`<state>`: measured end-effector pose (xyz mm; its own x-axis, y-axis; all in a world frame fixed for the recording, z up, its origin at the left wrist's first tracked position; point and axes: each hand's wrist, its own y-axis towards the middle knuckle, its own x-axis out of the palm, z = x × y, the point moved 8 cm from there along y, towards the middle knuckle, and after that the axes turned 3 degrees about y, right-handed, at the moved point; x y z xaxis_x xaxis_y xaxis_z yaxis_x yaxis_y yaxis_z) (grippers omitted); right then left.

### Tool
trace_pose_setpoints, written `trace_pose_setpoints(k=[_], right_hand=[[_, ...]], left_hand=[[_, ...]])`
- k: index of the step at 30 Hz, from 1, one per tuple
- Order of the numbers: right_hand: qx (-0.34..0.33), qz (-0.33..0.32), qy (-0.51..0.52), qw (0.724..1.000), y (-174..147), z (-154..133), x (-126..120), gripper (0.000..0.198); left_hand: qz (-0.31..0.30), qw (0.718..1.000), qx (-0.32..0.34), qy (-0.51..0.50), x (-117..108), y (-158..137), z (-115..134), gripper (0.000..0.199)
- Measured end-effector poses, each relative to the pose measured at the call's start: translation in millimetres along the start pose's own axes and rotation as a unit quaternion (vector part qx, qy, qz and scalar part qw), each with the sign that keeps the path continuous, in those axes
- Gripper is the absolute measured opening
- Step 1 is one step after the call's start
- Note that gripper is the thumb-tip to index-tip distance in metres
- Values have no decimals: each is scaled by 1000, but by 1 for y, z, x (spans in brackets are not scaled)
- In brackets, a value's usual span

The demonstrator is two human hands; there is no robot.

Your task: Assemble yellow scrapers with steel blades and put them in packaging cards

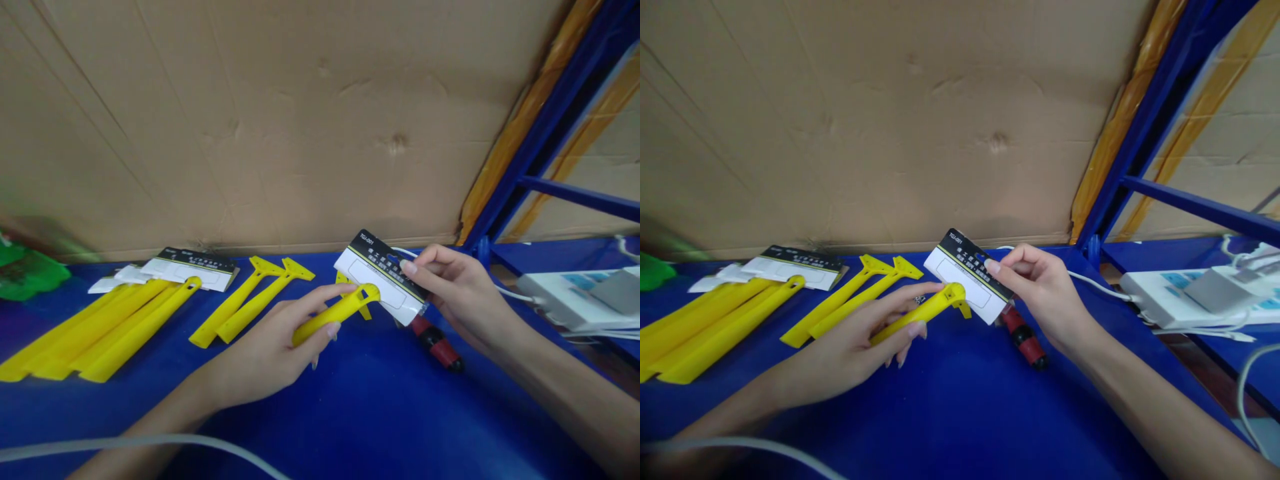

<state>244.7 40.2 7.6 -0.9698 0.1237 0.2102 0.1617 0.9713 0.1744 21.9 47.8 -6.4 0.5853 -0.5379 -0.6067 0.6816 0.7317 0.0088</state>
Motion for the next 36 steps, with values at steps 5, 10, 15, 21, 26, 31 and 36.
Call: trace_pose_setpoints(k=[5, 10, 15, 21, 26, 31, 36], right_hand=[[-4, -11, 1, 1000, 0, 3, 5, 37], [-8, -53, -43, 998, 8, -6, 9, 37], [-42, -110, -156, 981, 22, -27, 15, 36], [10, -184, -135, 974, 32, -22, 37, 30], [28, -196, -108, 974, 38, -16, 62, 38], [19, -115, -38, 993, 47, -2, 81, 28], [6, -95, -9, 995, 48, 11, 118, 23]], left_hand=[[92, 986, 67, 123, -9, 1, 15, 44], [121, 971, 96, 181, -14, 0, 21, 48], [132, 961, 114, 217, -19, -3, 26, 46], [166, 953, 97, 233, -33, -8, 24, 45], [206, 939, 98, 259, -56, -16, 22, 48], [205, 922, 70, 322, -78, -28, 15, 55], [185, 901, 54, 388, -102, -49, 7, 62]])
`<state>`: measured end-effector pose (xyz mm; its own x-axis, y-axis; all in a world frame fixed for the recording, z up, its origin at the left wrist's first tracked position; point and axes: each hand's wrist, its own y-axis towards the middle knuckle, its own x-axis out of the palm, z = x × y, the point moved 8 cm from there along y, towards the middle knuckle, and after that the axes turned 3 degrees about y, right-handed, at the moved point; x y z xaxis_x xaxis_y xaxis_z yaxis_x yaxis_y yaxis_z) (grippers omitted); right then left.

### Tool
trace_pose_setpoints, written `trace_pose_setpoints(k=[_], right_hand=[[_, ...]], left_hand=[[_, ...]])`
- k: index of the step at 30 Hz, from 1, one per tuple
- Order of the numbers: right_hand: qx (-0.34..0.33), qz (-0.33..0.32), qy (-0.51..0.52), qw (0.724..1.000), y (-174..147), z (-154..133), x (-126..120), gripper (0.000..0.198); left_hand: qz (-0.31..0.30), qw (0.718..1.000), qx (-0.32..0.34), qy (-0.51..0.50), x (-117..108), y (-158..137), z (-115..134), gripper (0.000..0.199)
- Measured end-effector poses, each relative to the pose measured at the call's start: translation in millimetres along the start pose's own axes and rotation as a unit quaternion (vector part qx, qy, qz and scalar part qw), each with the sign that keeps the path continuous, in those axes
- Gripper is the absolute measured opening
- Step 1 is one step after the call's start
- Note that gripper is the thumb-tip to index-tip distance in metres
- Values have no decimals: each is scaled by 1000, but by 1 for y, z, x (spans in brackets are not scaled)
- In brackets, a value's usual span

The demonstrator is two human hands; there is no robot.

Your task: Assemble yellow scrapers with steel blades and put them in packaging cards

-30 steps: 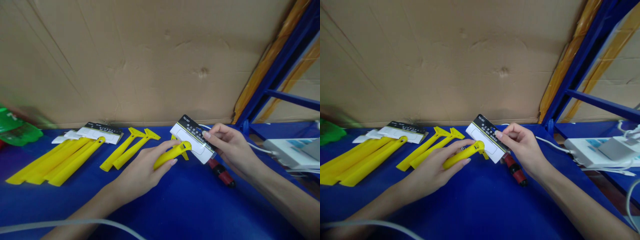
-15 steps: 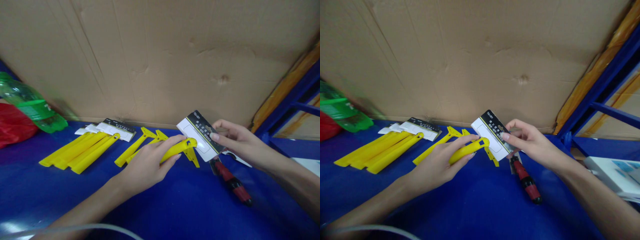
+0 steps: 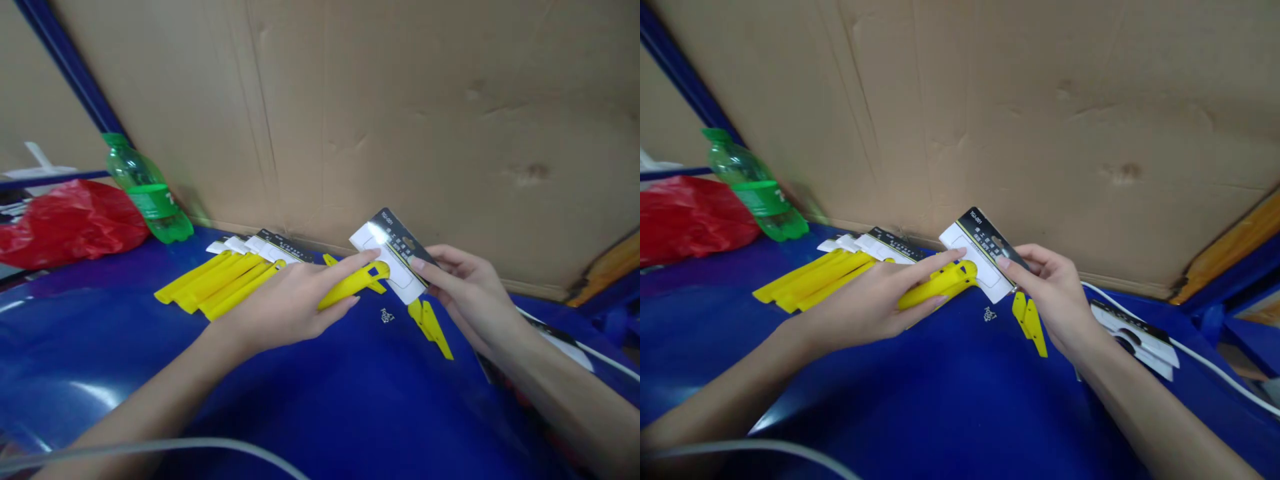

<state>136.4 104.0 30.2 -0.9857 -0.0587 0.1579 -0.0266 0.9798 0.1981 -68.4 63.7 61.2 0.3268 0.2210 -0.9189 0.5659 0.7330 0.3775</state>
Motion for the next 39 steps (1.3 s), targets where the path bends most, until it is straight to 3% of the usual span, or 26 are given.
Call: trace_pose_setpoints(k=[5, 9, 14, 21, 25, 29, 34, 39], right_hand=[[0, -21, 0, 1000, 17, 14, 53, 24], [-15, -50, -92, 994, 44, 32, 98, 21], [-56, -74, -230, 969, 79, 57, 143, 7], [-145, -103, -430, 885, 92, 76, 179, 8], [-187, -107, -476, 853, 86, 69, 175, 13], [-214, -120, -485, 839, 67, 49, 153, 7], [-230, -142, -481, 834, 31, 17, 110, 7], [-247, -145, -484, 827, -3, -12, 59, 14]], left_hand=[[-45, 997, -35, -58, -25, -14, -42, 62], [-39, 995, -92, -5, -39, -24, -81, 64], [-95, 977, -173, 76, -26, -35, -120, 62], [-130, 958, -234, 100, 5, -37, -141, 67], [-110, 949, -266, 130, 11, -33, -141, 59], [-81, 944, -277, 159, 12, -29, -135, 58], [-49, 952, -251, 168, 14, -22, -124, 56], [-31, 972, -190, 137, 20, -12, -109, 39]])
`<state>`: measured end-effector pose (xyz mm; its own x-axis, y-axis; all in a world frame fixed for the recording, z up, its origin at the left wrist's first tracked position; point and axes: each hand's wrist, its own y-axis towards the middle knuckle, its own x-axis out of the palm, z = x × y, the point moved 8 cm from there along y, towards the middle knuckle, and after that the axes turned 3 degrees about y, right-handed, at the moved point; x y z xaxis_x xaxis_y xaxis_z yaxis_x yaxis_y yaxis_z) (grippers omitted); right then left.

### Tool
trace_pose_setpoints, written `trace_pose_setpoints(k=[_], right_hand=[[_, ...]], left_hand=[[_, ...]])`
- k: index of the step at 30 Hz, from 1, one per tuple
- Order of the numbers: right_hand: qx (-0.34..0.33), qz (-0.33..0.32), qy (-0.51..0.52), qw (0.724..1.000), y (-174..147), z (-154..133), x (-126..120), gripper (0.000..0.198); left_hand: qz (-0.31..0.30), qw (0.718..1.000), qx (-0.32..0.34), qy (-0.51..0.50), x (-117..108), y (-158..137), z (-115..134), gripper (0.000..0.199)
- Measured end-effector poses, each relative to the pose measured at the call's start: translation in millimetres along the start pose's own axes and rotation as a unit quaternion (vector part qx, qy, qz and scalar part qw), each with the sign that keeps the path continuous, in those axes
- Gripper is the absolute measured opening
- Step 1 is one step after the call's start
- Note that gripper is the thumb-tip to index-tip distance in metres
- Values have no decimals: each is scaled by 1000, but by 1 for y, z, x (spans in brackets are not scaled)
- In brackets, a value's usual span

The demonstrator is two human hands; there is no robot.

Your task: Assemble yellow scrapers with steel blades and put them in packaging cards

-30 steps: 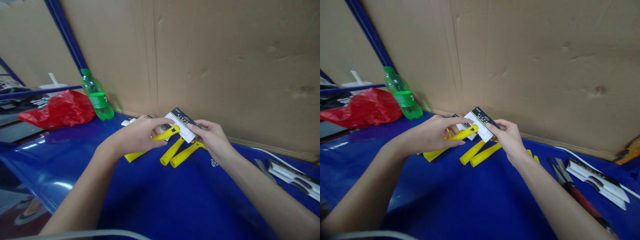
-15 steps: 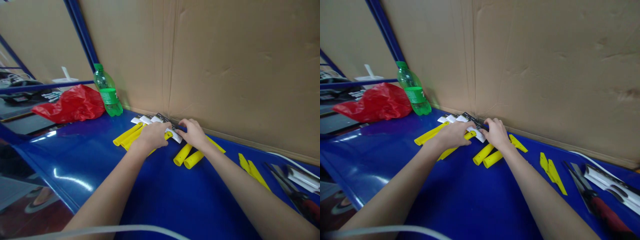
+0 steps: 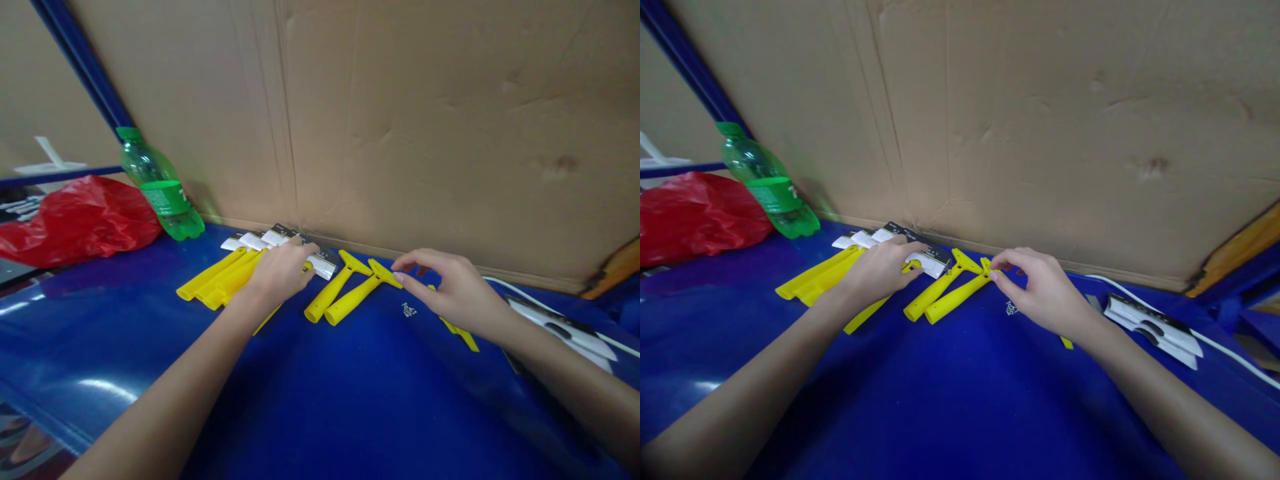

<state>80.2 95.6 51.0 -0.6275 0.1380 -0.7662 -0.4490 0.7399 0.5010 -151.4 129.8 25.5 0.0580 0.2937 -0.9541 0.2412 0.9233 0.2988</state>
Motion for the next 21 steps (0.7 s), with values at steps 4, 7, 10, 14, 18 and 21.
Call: trace_pose_setpoints(k=[4, 7, 10, 14, 18, 21], right_hand=[[25, -46, 10, 999, -30, 15, -23, 15], [40, -89, 35, 995, -45, 24, -31, 16], [48, -82, 40, 995, -54, 33, -42, 16], [59, -38, 33, 997, -68, 46, -55, 16], [50, 4, -11, 999, -89, 57, -62, 15], [48, 24, -64, 996, -101, 62, -62, 15]], left_hand=[[12, 994, 92, -53, 8, 2, 38, 35], [0, 988, 138, -71, 21, 1, 69, 38], [-9, 989, 134, -66, 30, -1, 85, 42], [-20, 992, 114, -46, 30, -9, 96, 43], [-82, 992, 99, -12, 29, -17, 105, 46], [-125, 987, 98, 3, 28, -18, 112, 49]])
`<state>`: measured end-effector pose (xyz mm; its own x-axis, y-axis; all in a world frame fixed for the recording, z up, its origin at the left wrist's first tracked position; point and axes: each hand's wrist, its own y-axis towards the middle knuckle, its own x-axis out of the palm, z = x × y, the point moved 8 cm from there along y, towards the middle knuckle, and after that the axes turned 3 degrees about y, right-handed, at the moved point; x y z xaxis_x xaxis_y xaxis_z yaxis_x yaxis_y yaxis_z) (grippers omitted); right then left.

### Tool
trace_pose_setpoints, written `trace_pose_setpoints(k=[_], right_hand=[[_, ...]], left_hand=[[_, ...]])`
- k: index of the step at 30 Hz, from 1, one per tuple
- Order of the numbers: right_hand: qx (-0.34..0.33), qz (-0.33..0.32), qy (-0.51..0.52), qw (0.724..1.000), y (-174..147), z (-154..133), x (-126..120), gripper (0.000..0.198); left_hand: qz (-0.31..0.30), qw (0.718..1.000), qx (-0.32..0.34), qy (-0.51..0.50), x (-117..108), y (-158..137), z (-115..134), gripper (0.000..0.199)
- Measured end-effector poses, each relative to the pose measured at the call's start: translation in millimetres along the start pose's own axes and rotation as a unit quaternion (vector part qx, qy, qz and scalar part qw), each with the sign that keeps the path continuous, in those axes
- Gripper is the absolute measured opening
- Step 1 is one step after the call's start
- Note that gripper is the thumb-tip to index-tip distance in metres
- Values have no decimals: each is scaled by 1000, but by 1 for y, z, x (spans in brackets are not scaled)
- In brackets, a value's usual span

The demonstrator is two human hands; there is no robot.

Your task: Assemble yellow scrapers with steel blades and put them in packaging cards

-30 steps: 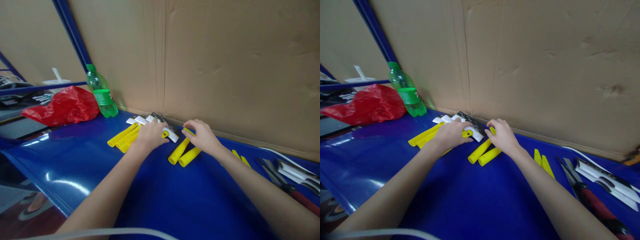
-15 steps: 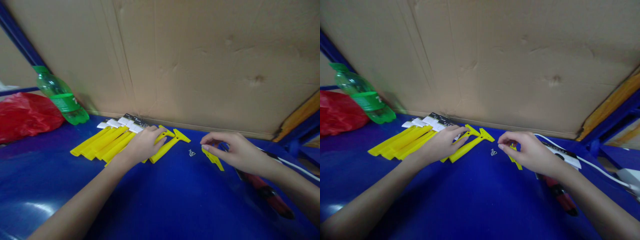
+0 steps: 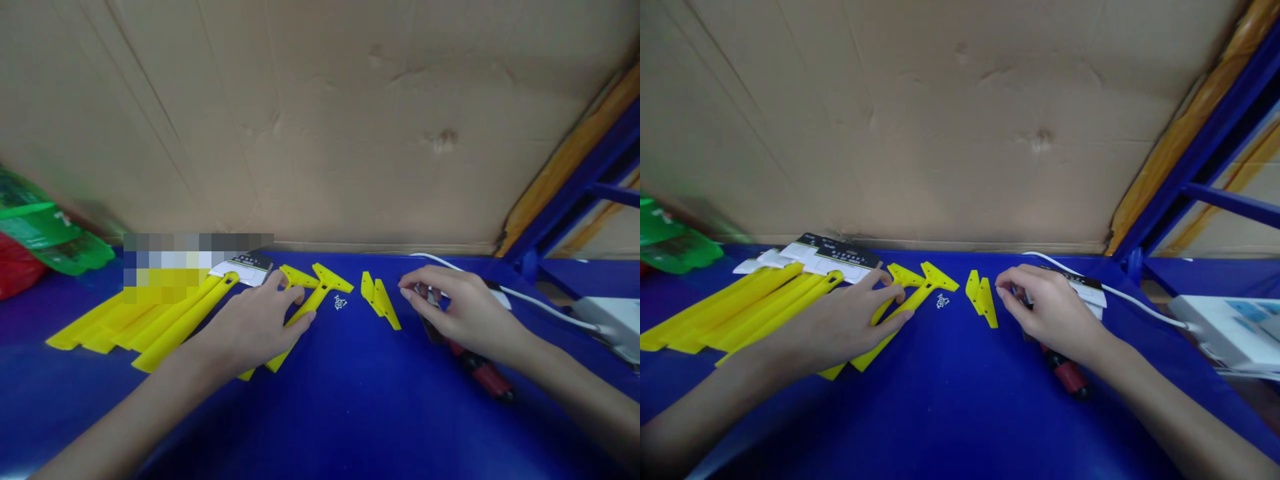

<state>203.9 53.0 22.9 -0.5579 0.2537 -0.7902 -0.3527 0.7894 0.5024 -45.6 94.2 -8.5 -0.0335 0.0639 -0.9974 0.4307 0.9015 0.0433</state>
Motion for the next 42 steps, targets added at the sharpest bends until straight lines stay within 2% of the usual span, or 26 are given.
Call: trace_pose_setpoints(k=[5, 9, 12, 16, 19, 22, 25, 29, 33, 37, 39, 42], right_hand=[[36, 27, -12, 999, -6, 6, -1, 15], [56, 28, 3, 998, -7, 10, -2, 15], [73, 27, 6, 997, -7, 13, -3, 15], [116, -13, 5, 993, -2, 21, 0, 15], [172, -59, -25, 983, 7, 35, -1, 12], [229, -119, -62, 964, 15, 50, -3, 3], [267, -164, -57, 948, 18, 60, -4, 8], [295, -205, -28, 933, 11, 63, 1, 19], [293, -233, 11, 927, 4, 57, 7, 19], [264, -222, 5, 939, 7, 45, 5, 32], [266, -216, 8, 940, 7, 42, 5, 32], [290, -226, 94, 925, 5, 38, 17, 26]], left_hand=[[44, 998, 37, 37, -16, 10, 19, 42], [34, 999, 36, 21, -11, 19, 27, 32], [45, 998, 36, -2, -11, 21, 25, 32], [90, 995, 30, -35, -24, 19, 19, 32], [118, 985, 28, -125, -35, 12, 20, 30], [93, 961, 38, -257, -31, 4, 28, 26], [60, 944, 56, -320, -20, -2, 42, 20], [52, 939, 59, -334, -10, -6, 52, 18], [40, 941, 41, -334, -6, -8, 53, 20], [42, 938, 33, -343, -7, -9, 52, 22], [47, 939, 28, -340, -7, -9, 50, 23], [55, 940, 18, -337, -8, -6, 47, 25]])
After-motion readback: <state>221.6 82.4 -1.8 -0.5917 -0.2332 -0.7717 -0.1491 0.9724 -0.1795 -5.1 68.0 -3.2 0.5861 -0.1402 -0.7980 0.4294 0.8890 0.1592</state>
